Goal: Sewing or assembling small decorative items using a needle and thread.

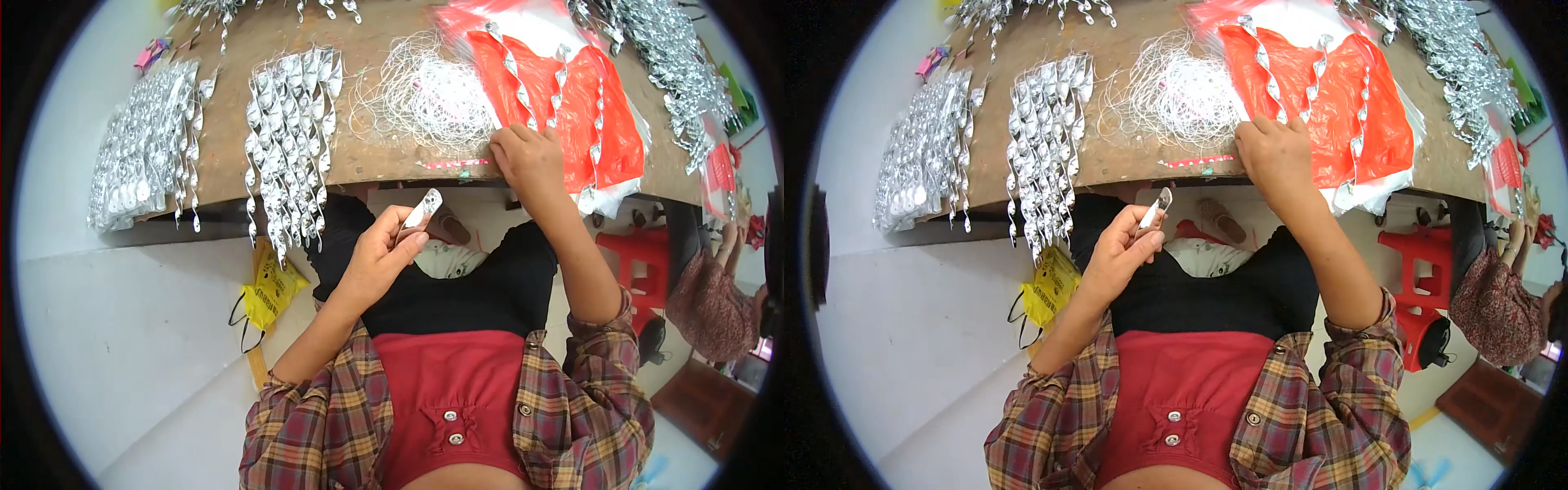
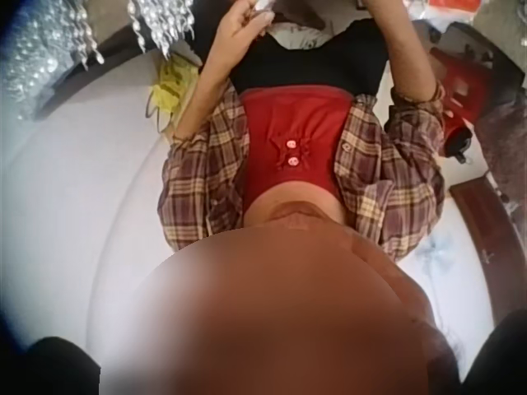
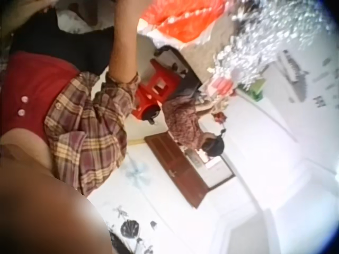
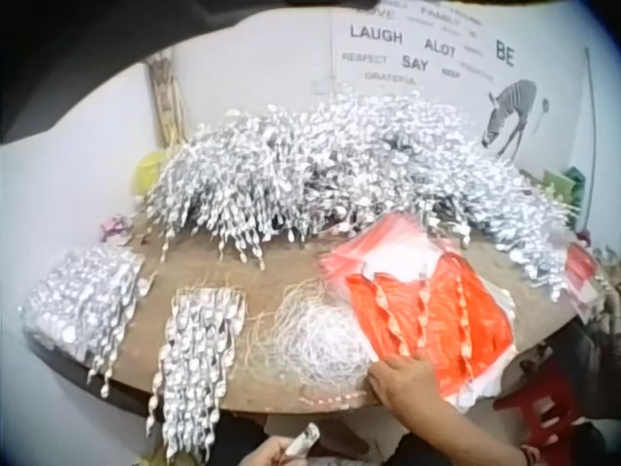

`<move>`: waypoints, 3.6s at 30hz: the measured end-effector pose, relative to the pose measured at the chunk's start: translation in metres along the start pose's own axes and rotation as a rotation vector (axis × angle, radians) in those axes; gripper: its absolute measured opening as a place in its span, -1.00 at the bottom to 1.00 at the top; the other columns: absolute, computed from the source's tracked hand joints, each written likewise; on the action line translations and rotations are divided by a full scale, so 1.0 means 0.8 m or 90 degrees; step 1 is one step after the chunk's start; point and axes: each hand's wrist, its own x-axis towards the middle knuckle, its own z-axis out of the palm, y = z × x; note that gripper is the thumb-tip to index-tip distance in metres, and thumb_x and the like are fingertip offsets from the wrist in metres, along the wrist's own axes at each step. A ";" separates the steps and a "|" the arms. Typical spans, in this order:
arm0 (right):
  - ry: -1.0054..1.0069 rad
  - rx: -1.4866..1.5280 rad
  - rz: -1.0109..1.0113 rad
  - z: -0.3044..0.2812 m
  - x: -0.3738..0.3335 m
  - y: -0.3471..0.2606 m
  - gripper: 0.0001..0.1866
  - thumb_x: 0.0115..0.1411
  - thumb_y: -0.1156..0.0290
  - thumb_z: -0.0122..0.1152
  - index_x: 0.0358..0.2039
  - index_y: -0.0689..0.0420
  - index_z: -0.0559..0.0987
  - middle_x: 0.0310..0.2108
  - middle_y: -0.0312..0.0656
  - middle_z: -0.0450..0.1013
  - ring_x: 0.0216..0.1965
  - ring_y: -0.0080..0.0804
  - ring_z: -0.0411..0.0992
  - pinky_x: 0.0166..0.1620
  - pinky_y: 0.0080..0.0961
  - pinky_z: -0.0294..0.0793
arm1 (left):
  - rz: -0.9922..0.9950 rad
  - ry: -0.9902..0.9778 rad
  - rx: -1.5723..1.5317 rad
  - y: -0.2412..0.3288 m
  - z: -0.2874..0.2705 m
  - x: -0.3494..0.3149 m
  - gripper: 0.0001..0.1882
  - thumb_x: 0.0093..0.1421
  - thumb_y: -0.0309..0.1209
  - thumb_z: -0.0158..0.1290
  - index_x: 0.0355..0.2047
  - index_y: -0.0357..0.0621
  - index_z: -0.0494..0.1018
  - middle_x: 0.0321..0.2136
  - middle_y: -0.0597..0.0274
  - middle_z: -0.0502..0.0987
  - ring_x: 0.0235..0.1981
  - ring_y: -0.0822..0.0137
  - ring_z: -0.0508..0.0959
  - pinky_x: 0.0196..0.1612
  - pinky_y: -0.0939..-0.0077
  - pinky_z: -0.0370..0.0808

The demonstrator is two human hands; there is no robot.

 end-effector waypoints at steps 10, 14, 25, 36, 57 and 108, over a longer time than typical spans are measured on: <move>0.029 0.211 0.068 -0.018 -0.026 -0.041 -0.89 -0.06 0.57 0.17 -0.50 0.11 0.44 -0.57 -0.21 0.35 -0.58 -0.31 0.30 -0.40 -0.40 0.19 | -0.005 0.048 0.009 0.023 0.001 0.018 -0.73 0.12 -0.42 0.09 -0.18 -0.25 0.39 -0.56 0.52 0.29 -0.57 0.69 0.21 -0.49 0.80 0.15; 0.051 0.333 0.064 -0.044 -0.056 -0.091 -0.85 -0.10 0.62 0.18 -0.51 0.09 0.44 -0.60 -0.31 0.32 -0.62 -0.41 0.24 -0.42 -0.47 0.15 | -0.035 0.006 -0.071 0.018 0.011 0.033 -0.74 0.15 -0.40 0.06 -0.19 -0.28 0.40 -0.63 0.51 0.31 -0.67 0.68 0.18 -0.62 0.78 0.06; 0.103 0.431 0.012 -0.021 -0.069 -0.112 -0.80 -0.15 0.64 0.22 -0.49 0.06 0.47 -0.60 -0.38 0.36 -0.63 -0.47 0.23 -0.43 -0.52 0.14 | -0.072 0.008 -0.088 0.020 0.019 0.028 -0.89 0.11 -0.42 0.07 -0.40 -0.20 0.43 -0.65 0.48 0.35 -0.68 0.68 0.22 -0.62 0.79 0.09; 0.067 0.421 0.015 -0.026 -0.074 -0.110 -0.79 -0.13 0.65 0.22 -0.46 0.08 0.48 -0.58 -0.35 0.39 -0.60 -0.45 0.26 -0.43 -0.52 0.15 | -0.115 -0.013 -0.107 0.017 0.017 0.027 -0.88 0.13 -0.39 0.06 -0.40 -0.20 0.44 -0.67 0.49 0.33 -0.69 0.68 0.20 -0.64 0.79 0.07; -0.028 0.734 0.262 -0.069 -0.057 -0.092 -0.96 0.17 0.58 0.05 -0.35 0.24 0.45 -0.55 -0.43 0.32 -0.57 -0.81 0.18 -0.52 -0.79 0.13 | 0.236 0.038 0.246 0.026 0.018 0.013 -0.63 0.20 -0.50 -0.06 0.04 -0.27 0.31 -0.43 0.20 0.36 -0.45 0.39 0.39 -0.36 0.57 0.36; -0.097 1.005 0.371 -0.054 -0.060 -0.087 -0.88 0.20 0.50 0.06 -0.24 0.21 0.44 -0.50 -0.33 0.43 -0.51 -0.70 0.37 -0.46 -0.78 0.31 | 0.212 -0.030 0.062 0.049 0.022 0.034 -0.89 0.16 -0.47 0.04 -0.39 -0.29 0.45 -0.28 0.18 0.48 -0.26 0.43 0.47 -0.20 0.59 0.40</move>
